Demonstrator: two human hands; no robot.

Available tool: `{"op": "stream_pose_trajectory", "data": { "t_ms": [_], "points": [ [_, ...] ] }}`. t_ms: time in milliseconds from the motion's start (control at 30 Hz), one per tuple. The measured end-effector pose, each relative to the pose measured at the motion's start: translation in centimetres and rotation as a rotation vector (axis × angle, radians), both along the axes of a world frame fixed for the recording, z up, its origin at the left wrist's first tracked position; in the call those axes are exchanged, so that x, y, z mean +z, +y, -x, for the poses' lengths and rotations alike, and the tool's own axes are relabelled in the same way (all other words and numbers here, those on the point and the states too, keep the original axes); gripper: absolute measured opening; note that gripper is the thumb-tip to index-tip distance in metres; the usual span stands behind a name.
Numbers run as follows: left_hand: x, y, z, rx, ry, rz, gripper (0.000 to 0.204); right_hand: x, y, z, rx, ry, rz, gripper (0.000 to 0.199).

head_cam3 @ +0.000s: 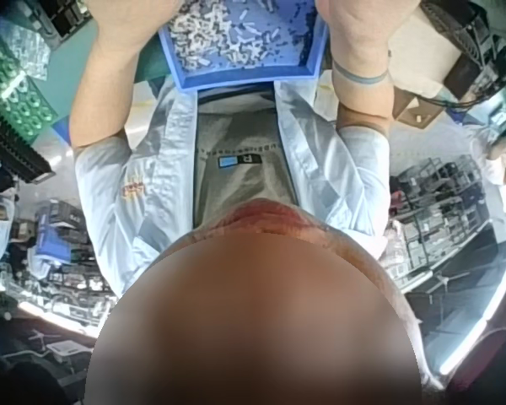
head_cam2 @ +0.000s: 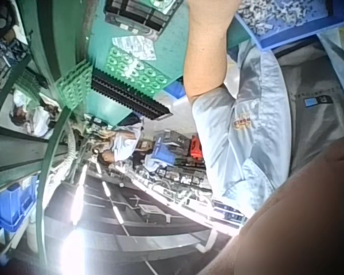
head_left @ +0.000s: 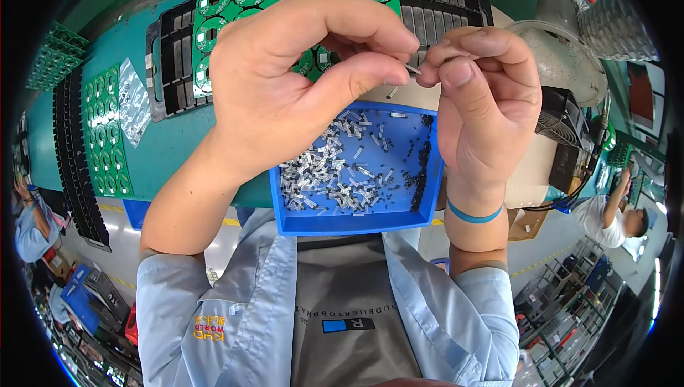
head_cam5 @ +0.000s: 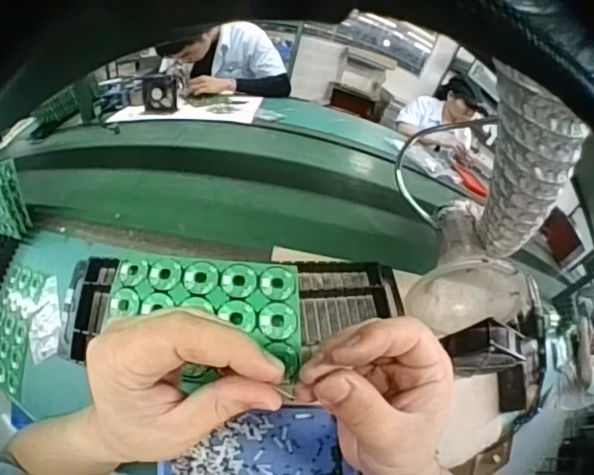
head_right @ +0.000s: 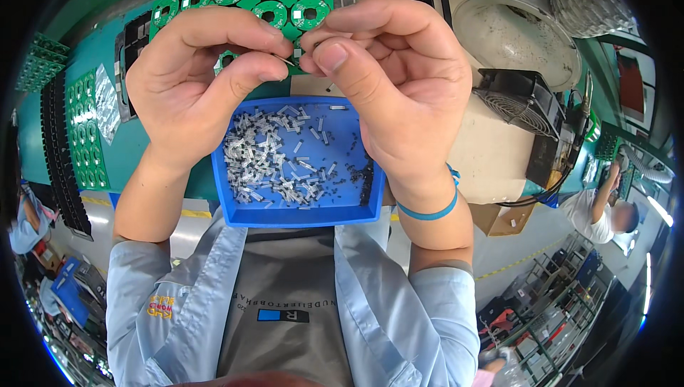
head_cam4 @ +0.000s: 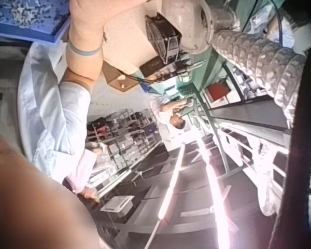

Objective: Assembling small electronic components into a mounting tray.

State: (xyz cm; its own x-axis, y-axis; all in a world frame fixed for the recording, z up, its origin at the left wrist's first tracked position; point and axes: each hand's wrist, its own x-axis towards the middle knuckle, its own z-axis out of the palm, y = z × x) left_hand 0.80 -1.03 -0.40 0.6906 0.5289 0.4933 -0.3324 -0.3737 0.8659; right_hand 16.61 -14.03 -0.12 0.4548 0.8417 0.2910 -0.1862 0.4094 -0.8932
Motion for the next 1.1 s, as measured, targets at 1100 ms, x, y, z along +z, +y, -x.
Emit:
{"op": "stream_pose_trajectory", "data": {
  "t_ms": [1100],
  "points": [
    [1.5, 0.6, 0.4, -0.329, 0.283, 0.789, 0.010, 0.1, -0.1, 0.0, -0.271, -0.861, -0.164, 0.036]
  ]
}}
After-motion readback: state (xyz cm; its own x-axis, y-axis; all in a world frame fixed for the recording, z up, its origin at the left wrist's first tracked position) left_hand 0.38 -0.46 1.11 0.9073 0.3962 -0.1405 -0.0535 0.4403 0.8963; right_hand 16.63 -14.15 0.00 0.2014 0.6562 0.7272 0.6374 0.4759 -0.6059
